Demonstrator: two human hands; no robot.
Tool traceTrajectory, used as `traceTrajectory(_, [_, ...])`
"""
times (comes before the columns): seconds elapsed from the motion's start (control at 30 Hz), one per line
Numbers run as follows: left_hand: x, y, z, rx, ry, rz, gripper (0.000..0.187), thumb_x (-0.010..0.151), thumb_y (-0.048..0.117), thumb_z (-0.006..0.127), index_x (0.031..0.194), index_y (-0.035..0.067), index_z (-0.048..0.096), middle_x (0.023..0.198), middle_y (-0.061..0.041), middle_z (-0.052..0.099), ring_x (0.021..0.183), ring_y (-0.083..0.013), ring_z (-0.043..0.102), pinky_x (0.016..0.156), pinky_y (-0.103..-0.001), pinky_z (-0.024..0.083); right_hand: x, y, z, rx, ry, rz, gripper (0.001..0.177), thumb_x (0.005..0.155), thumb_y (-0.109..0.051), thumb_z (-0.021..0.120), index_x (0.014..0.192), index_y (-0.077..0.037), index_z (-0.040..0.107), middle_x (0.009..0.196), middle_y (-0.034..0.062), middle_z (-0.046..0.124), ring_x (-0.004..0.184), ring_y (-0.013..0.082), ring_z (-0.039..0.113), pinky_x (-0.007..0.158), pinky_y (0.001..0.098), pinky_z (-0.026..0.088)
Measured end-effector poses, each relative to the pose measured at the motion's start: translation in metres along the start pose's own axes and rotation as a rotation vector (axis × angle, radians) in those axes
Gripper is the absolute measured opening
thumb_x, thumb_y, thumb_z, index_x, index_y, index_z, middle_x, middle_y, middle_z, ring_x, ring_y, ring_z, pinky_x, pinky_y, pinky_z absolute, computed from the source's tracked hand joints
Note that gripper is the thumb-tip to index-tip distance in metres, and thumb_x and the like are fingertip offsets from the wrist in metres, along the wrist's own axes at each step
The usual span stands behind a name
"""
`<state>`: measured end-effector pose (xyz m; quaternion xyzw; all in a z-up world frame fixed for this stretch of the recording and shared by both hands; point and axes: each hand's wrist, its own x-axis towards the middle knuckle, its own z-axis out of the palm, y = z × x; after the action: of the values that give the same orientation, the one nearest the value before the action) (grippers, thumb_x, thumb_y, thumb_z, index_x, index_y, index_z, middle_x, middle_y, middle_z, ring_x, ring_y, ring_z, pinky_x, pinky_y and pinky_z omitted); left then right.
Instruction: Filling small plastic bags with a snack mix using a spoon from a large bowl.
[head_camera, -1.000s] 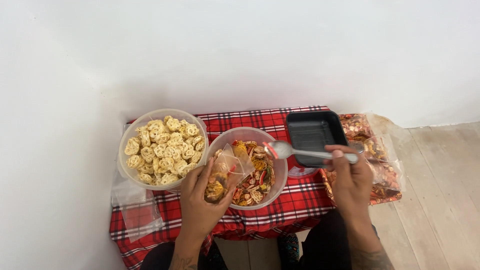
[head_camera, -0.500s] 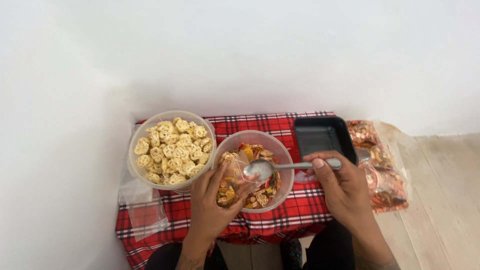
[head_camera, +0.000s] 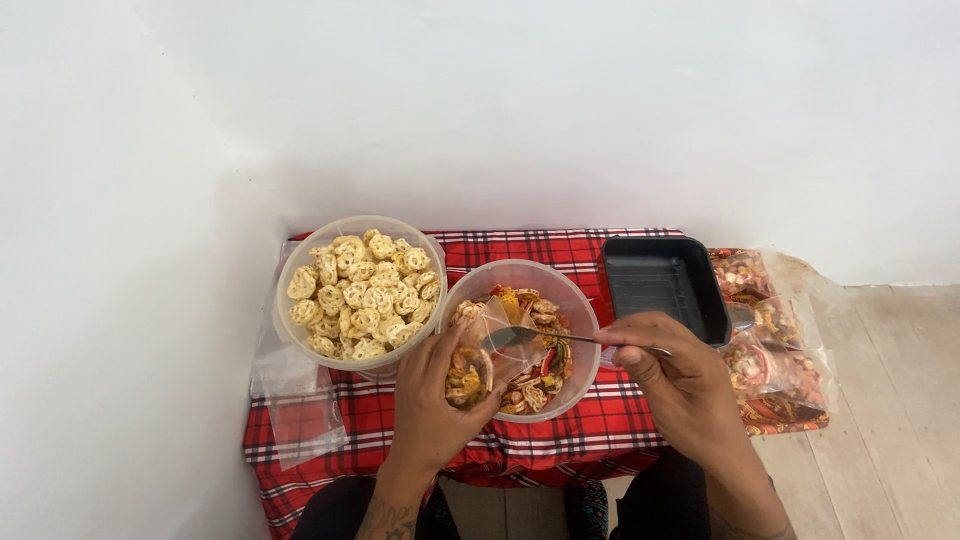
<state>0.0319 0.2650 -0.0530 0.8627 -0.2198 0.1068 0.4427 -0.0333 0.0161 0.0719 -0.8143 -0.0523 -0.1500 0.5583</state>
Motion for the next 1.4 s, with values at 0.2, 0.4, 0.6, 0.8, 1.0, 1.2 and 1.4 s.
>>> traceTrajectory(0.2, [0.000, 0.004, 0.000, -0.027, 0.020, 0.049, 0.101, 0.067, 0.028, 0.092, 0.152, 0.011, 0.042, 0.109, -0.008, 0.068, 0.095, -0.0233, 0.066, 0.091, -0.045, 0.051, -0.015, 0.021, 0.017, 0.072, -0.021, 0.074, 0.021, 0.093, -0.016, 0.063, 0.102, -0.003, 0.076, 0.097, 0.0122, 0.075, 0.075, 0.0154, 0.068, 0.062, 0.0256, 0.059])
traceTrajectory(0.4, [0.001, 0.004, -0.001, -0.055, -0.029, -0.026, 0.094, 0.067, 0.028, 0.093, 0.147, 0.010, 0.048, 0.109, -0.007, 0.068, 0.094, -0.0205, 0.067, 0.087, -0.041, 0.054, -0.009, 0.018, 0.013, 0.078, 0.013, 0.059, 0.022, 0.094, -0.016, 0.062, 0.104, -0.002, 0.076, 0.095, 0.0108, 0.076, 0.068, 0.0121, 0.063, 0.055, 0.0242, 0.051])
traceTrajectory(0.6, [0.003, 0.006, 0.000, -0.074, 0.000, -0.054, 0.090, 0.070, 0.028, 0.090, 0.147, 0.005, 0.048, 0.117, -0.014, 0.067, 0.099, -0.0244, 0.068, 0.086, -0.041, 0.058, -0.015, 0.037, 0.003, 0.139, 0.213, -0.043, 0.022, 0.102, -0.019, 0.054, 0.108, -0.006, 0.070, 0.090, 0.0085, 0.066, 0.077, 0.0141, 0.062, 0.067, 0.0249, 0.055])
traceTrajectory(0.8, [0.007, 0.017, -0.010, -0.177, -0.032, -0.156, 0.085, 0.070, 0.019, 0.086, 0.145, 0.004, 0.048, 0.121, -0.017, 0.067, 0.102, -0.0258, 0.071, 0.087, -0.041, 0.060, -0.022, 0.062, 0.011, -0.077, 0.435, 0.170, 0.023, 0.107, -0.014, 0.049, 0.117, -0.004, 0.066, 0.078, 0.0070, 0.062, 0.072, 0.0157, 0.061, 0.062, 0.0272, 0.054])
traceTrajectory(1.0, [0.005, 0.020, -0.011, -0.169, 0.005, -0.118, 0.083, 0.073, 0.023, 0.087, 0.145, 0.004, 0.049, 0.127, -0.017, 0.067, 0.111, -0.0290, 0.068, 0.094, -0.042, 0.055, -0.022, 0.078, 0.060, -0.551, 0.033, 0.003, 0.018, 0.088, -0.013, 0.071, 0.104, -0.012, 0.078, 0.086, 0.0006, 0.076, 0.073, 0.0126, 0.061, 0.072, 0.0274, 0.052])
traceTrajectory(1.2, [0.005, 0.019, -0.012, -0.170, -0.040, -0.150, 0.084, 0.076, 0.025, 0.086, 0.148, 0.007, 0.046, 0.127, -0.016, 0.066, 0.111, -0.0280, 0.066, 0.096, -0.044, 0.052, -0.023, 0.071, 0.067, -0.606, 0.033, 0.008, 0.020, 0.094, -0.022, 0.064, 0.106, -0.012, 0.077, 0.083, 0.0009, 0.072, 0.077, 0.0143, 0.060, 0.081, 0.0328, 0.046])
traceTrajectory(1.4, [0.006, 0.024, -0.015, -0.187, 0.003, -0.115, 0.081, 0.076, 0.023, 0.085, 0.145, 0.006, 0.048, 0.125, -0.016, 0.067, 0.109, -0.0278, 0.068, 0.093, -0.041, 0.054, -0.023, 0.072, 0.067, -0.557, 0.080, 0.055, 0.022, 0.093, -0.022, 0.067, 0.106, -0.007, 0.076, 0.084, 0.0028, 0.071, 0.076, 0.0160, 0.062, 0.078, 0.0324, 0.049])
